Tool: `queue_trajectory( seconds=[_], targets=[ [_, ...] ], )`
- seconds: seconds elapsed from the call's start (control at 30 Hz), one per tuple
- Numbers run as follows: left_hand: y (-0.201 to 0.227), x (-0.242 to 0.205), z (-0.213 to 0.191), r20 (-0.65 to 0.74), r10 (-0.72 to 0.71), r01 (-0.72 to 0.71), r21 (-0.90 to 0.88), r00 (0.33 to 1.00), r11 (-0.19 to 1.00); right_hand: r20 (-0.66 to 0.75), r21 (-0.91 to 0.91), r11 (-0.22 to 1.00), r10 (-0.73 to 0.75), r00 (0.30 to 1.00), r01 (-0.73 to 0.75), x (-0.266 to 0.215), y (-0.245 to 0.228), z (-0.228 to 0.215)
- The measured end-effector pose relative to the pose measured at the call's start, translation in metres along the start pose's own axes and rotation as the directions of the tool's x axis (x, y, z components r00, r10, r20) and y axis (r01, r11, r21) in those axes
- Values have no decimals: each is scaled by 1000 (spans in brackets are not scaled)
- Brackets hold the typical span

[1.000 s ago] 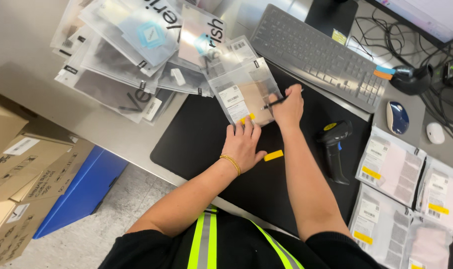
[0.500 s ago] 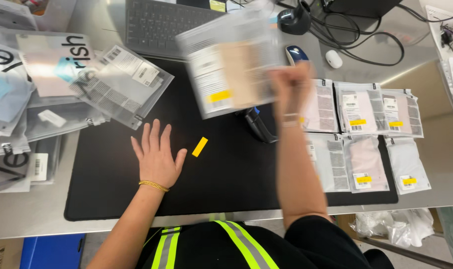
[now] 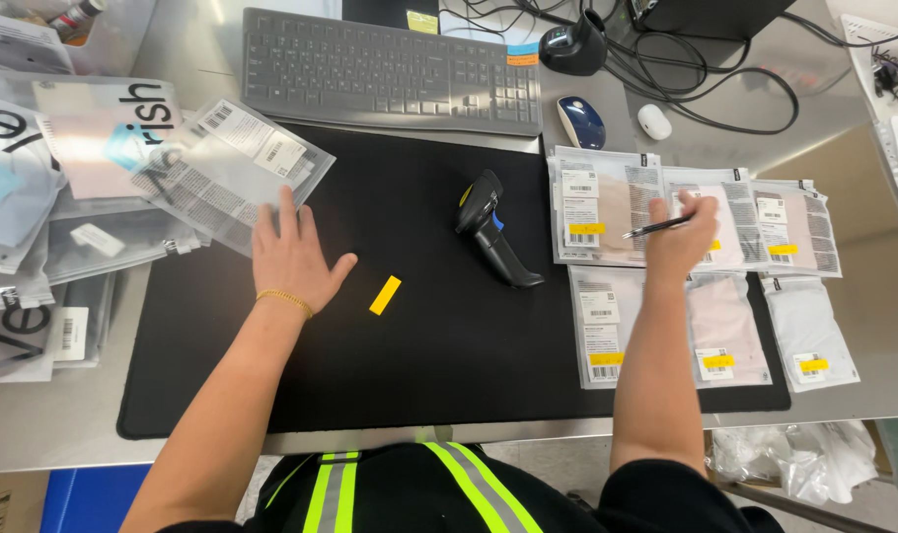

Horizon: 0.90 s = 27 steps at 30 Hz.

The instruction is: The person repeatedly picks up sealed plastic packages, scans their barcodes with a handheld scanner, writes on yellow labels with a pen, and places the labeled packages into a stack on the right side of the desk.

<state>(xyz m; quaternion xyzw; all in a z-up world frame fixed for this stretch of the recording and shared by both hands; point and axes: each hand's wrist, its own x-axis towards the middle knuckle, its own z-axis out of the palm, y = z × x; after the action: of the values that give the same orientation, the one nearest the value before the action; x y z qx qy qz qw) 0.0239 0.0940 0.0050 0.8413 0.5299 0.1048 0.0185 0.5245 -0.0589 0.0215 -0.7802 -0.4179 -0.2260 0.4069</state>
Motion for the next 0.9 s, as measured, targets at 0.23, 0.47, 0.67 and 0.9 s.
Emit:
queue_trajectory(
  seconds=[0.23,0.47,0.67,0.9],
  targets=[
    [1,-13,-6,26,-79,82,-159,997,984,441,399,915,-137,887,-57,-91,-154,24],
    [-11,-6,-15,153,-143,153,-54,978,987,496,84,995,-89,864,55,-116,-204,28],
    [9,-17,-24,375,-181,300,-289,909,909,510,76,992,-128,851,104,-119,-192,41],
    [-29,55,-20,-21,-86,70,-410,996,909,528,44,997,-70,846,55,-118,-197,39]
  ],
)
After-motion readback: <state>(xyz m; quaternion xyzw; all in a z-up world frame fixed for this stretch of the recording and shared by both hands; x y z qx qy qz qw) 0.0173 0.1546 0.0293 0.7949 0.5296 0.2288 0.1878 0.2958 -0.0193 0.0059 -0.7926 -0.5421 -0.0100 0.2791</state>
